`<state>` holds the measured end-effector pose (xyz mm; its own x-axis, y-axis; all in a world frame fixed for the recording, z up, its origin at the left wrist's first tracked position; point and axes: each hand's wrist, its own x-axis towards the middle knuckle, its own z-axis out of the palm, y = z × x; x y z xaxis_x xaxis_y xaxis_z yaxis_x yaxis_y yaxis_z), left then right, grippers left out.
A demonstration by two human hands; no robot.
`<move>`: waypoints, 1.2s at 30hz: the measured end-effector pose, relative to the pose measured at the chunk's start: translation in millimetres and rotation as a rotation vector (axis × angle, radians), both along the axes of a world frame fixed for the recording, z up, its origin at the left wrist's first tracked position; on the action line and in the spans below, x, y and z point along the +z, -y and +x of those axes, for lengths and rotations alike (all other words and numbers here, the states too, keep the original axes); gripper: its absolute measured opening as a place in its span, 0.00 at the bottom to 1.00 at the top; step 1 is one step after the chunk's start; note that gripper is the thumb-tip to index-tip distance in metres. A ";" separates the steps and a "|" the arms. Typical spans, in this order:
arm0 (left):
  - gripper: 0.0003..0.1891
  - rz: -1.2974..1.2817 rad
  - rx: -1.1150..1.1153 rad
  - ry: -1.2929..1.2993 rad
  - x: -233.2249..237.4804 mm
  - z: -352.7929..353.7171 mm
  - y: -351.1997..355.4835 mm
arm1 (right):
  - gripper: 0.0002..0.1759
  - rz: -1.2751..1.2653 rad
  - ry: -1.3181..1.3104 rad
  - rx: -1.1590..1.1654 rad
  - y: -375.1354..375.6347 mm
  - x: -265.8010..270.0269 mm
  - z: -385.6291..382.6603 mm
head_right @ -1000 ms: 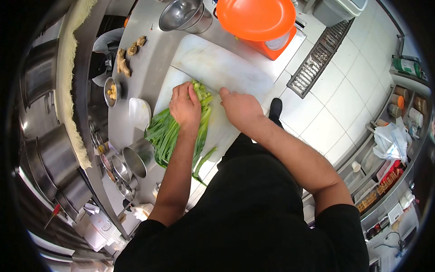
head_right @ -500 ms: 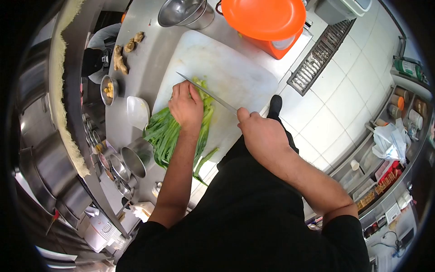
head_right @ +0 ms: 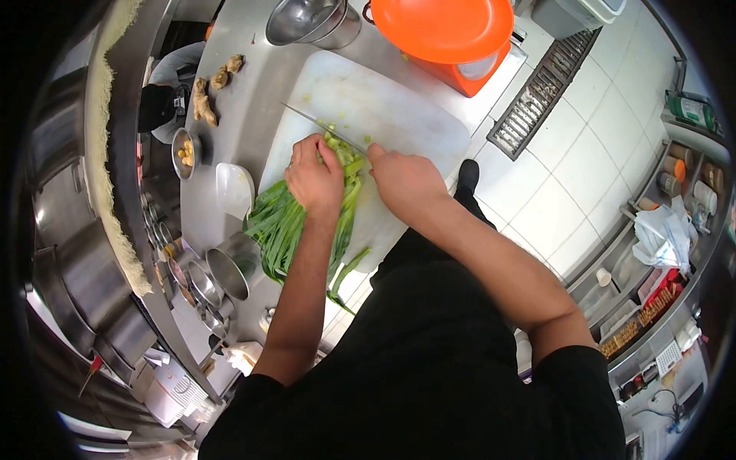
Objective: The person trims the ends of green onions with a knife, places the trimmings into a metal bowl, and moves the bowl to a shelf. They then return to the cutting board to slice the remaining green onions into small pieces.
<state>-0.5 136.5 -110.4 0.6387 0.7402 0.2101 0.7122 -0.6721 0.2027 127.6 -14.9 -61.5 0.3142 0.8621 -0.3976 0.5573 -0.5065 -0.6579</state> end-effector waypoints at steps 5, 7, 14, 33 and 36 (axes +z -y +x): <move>0.06 0.000 0.022 0.038 -4.2 -1.5 1.7 | 0.10 -0.086 -0.008 0.011 40.7 47.4 -5.5; 0.07 0.004 0.013 0.015 -2.9 -1.6 1.5 | 0.10 -0.104 -0.017 -0.008 56.5 50.5 -10.3; 0.04 0.056 -0.012 0.014 -6.7 -1.8 -0.2 | 0.08 -0.117 -0.003 -0.006 46.3 21.2 -20.2; 0.03 0.100 0.009 0.039 -8.6 0.1 2.8 | 0.08 -0.150 -0.028 0.004 64.8 46.9 -21.4; 0.04 0.096 0.008 0.033 -8.2 -0.8 1.6 | 0.07 -0.128 -0.002 0.000 43.2 9.8 -28.6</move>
